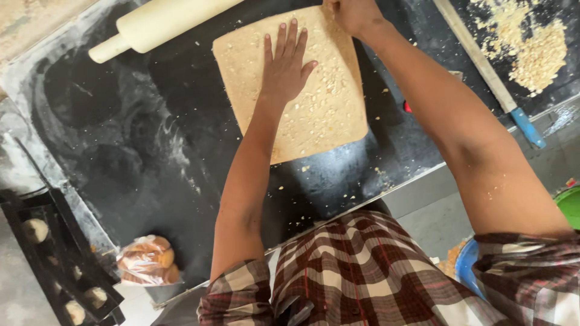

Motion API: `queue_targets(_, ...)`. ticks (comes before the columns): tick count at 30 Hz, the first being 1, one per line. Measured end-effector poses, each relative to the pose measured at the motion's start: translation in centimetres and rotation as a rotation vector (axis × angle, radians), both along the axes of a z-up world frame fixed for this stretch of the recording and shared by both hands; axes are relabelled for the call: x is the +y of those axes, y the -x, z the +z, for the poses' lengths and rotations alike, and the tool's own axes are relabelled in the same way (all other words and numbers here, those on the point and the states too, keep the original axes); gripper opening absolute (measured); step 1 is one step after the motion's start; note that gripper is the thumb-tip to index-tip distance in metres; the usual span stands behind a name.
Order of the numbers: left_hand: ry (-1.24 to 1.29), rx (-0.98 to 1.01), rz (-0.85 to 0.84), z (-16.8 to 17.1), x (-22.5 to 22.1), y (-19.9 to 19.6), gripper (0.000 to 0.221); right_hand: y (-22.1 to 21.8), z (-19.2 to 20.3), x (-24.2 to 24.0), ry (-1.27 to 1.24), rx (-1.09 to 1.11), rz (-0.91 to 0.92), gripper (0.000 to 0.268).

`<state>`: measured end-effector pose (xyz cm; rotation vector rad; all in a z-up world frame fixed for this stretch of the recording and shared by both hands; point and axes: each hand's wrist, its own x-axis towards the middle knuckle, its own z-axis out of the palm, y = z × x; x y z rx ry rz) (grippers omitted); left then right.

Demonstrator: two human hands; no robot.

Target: The person kneads a mass of dough on a dark surface by hand, uses a rolling pin to flatten it into a square, and then sprinkles pieces of nuts over the surface.

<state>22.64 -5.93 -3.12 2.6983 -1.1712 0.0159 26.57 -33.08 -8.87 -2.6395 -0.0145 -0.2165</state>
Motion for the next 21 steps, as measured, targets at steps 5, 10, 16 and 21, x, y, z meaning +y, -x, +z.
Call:
queue_targets(5,0.000,0.023,0.065,-0.6,-3.1,-0.3,0.074,4.0,5.5,0.6,-0.109,-0.057,0.131,0.015)
queue_targets(10,0.019,0.021,-0.020,-0.5,-4.2,0.2,0.065,9.2,8.6,2.0,-0.169,-0.088,0.174,0.019)
queue_targets(16,0.061,0.005,-0.106,0.7,-2.1,3.4,0.055,13.4,10.7,3.4,-0.362,-0.175,0.152,0.054)
queue_targets(21,0.028,-0.032,-0.166,1.0,-1.1,5.8,0.056,13.1,11.1,3.7,-0.458,0.136,-0.094,0.036)
